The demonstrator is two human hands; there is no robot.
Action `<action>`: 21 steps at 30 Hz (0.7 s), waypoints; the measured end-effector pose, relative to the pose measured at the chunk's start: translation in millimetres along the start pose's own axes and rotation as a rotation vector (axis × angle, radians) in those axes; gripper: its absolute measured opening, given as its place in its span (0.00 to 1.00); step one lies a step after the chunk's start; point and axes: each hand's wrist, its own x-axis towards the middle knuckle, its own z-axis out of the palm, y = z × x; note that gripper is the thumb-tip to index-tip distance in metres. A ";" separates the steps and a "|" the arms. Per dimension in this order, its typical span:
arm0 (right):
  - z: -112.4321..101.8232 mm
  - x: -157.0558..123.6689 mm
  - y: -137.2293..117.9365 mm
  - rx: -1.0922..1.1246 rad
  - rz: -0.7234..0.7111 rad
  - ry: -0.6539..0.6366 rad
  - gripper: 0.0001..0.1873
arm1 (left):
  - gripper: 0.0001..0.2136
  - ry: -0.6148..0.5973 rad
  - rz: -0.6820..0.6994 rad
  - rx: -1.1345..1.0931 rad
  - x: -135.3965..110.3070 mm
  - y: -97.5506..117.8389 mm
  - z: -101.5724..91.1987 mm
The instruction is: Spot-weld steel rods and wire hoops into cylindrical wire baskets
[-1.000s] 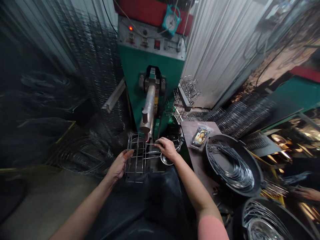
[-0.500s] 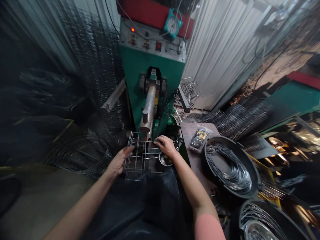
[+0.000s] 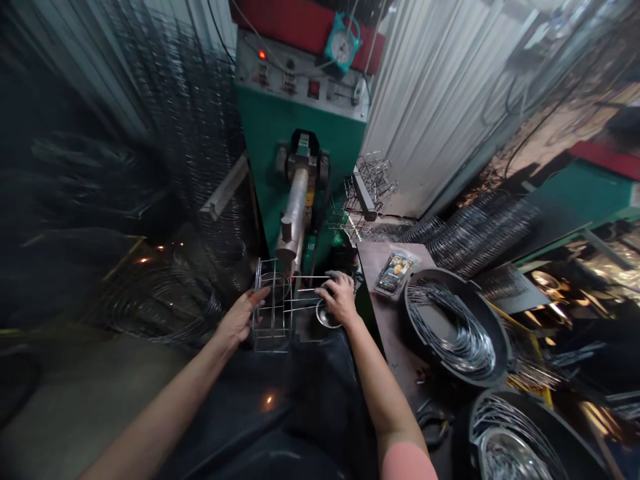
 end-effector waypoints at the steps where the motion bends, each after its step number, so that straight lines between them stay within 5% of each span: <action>1: 1.5 1.2 -0.1 0.016 0.013 0.016 0.13 | 0.22 0.003 0.004 -0.001 -0.6 -1.2 0.6; 21: 14.9 25.8 -10.6 0.105 0.037 -0.010 0.12 | 0.21 0.059 0.018 -0.069 5.3 0.3 3.1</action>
